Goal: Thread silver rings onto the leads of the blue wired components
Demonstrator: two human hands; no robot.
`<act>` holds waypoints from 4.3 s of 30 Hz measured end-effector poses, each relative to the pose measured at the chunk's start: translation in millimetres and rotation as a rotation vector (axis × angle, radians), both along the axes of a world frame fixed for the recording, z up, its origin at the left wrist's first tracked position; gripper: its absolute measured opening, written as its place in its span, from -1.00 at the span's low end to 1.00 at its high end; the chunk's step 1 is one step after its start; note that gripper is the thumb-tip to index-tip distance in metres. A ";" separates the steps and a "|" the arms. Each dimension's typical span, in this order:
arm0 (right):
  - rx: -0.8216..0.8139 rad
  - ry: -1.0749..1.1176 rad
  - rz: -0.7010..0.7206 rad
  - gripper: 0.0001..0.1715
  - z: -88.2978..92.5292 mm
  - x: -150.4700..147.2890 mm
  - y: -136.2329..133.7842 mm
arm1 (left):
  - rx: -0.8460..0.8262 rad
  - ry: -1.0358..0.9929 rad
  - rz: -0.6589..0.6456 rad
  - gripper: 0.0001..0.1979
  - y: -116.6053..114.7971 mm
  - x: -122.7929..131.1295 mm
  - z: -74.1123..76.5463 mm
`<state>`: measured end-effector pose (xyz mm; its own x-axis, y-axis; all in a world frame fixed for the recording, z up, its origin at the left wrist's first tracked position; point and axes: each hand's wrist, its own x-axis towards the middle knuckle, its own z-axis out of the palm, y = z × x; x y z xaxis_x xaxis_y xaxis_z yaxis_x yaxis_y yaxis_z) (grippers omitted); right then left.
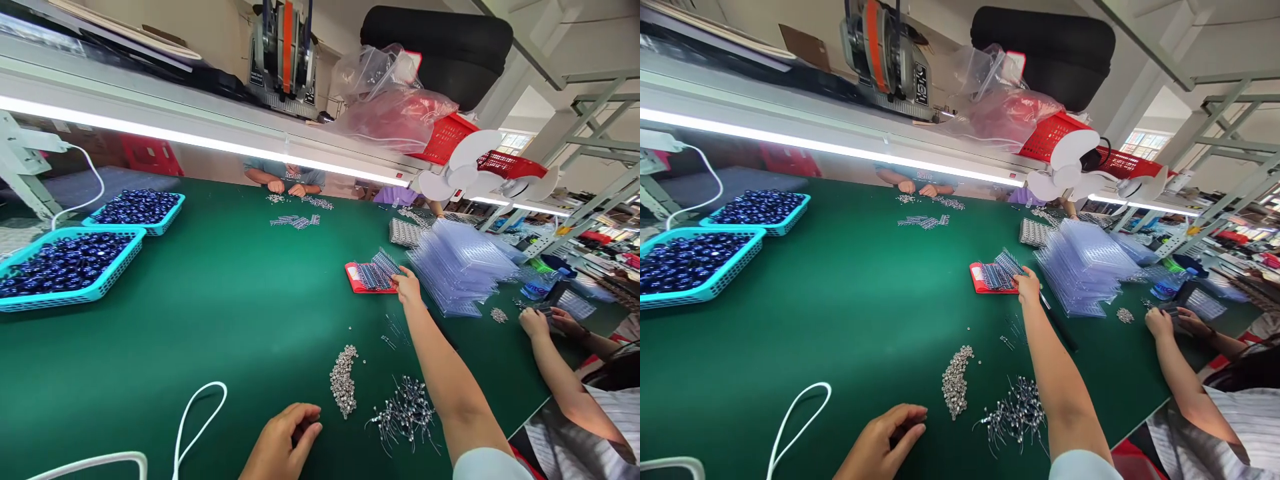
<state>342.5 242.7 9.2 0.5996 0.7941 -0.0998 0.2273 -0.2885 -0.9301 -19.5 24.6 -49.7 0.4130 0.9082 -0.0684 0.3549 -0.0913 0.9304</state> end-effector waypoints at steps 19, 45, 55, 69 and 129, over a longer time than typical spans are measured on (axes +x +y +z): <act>0.213 0.546 0.378 -0.28 -17.2 -210.8 -259.9 | -0.284 -0.798 0.402 -0.70 1.7 -5.8 48.2; -0.018 0.571 0.587 -0.68 -41.1 -182.0 -233.8 | -0.506 -0.617 0.220 -0.72 1.2 0.2 40.4; -0.059 0.625 0.600 -0.72 -44.1 -179.6 -235.3 | -0.561 -0.625 0.207 -0.75 -0.6 1.9 39.1; -0.072 0.751 0.639 -0.73 -40.6 -185.4 -232.3 | -0.513 -0.595 0.265 -0.84 -2.7 2.6 34.5; -0.045 0.620 0.701 -0.70 -36.2 -184.4 -234.0 | -0.548 -0.556 0.231 -0.74 2.3 -2.6 41.1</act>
<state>158.1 8.7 -27.1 -0.1852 0.9419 -0.2803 -0.1697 -0.3116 -0.9349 -22.0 26.9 -8.6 0.3233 0.8718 -0.3680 -0.2180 0.4470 0.8676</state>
